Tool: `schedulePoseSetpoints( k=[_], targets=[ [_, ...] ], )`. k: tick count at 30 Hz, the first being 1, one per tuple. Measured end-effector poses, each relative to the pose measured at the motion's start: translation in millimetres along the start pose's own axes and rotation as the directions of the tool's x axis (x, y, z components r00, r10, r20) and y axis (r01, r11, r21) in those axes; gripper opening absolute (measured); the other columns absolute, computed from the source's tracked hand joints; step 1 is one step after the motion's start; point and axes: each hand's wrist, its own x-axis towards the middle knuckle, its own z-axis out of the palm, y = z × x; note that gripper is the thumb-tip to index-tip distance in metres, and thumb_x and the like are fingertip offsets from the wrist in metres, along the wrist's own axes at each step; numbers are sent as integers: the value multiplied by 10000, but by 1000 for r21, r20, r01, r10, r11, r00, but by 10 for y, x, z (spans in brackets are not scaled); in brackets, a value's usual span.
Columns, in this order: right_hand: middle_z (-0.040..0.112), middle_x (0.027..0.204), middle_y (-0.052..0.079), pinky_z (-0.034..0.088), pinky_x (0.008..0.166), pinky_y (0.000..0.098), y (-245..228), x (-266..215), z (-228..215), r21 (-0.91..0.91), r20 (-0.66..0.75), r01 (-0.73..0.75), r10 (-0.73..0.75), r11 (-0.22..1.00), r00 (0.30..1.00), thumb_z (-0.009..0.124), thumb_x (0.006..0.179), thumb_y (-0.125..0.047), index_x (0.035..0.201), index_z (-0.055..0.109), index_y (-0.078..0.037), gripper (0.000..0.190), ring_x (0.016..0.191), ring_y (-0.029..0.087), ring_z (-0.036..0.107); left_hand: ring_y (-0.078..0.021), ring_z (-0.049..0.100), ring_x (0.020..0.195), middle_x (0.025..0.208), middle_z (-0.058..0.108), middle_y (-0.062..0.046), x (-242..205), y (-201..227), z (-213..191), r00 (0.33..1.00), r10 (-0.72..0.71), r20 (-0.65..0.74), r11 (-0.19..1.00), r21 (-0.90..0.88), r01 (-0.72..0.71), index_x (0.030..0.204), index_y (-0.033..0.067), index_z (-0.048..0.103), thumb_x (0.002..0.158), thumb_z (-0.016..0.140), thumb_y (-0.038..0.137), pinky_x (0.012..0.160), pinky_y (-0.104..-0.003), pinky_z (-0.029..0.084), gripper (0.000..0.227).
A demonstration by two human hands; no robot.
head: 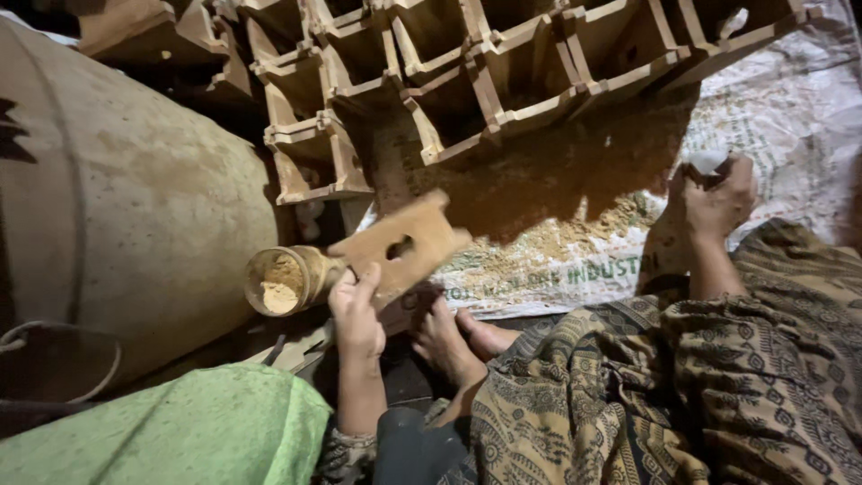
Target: The person applies glue to the edges of wooden components and joins them together to assemble small wooden structures.
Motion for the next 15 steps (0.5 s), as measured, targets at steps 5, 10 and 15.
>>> schedulePoseSetpoints(
  k=[5, 10, 15],
  targets=[
    [692, 1007, 86, 478, 714, 415, 279, -28, 280, -80, 23, -6, 8, 997, 1000, 863, 887, -107, 1179, 617, -131, 383, 858, 280, 628, -268, 723, 926, 1057, 751, -109, 136, -179, -224, 854, -469, -226, 857, -349, 379, 1064, 116, 711, 828, 735, 187, 838, -463, 593, 248],
    [735, 1011, 72, 458, 689, 396, 328, -41, 353, -73, -18, 42, -44, 996, 999, 802, 890, -35, 1211, 623, -135, 380, 891, 279, 611, -202, 730, 884, 981, 763, -39, 198, -391, -342, 783, -586, -208, 769, -447, 457, 1032, 164, 727, 802, 771, 237, 827, -368, 596, 245],
    [743, 1060, 101, 450, 926, 336, 233, -10, 217, -15, -57, 131, -131, 991, 990, 955, 852, -4, 1166, 678, -43, 420, 952, 241, 662, -186, 732, 922, 1044, 762, -69, 223, -460, -413, 792, -582, -187, 735, -538, 413, 1087, 113, 720, 845, 736, 168, 864, -337, 606, 248]
  ],
)
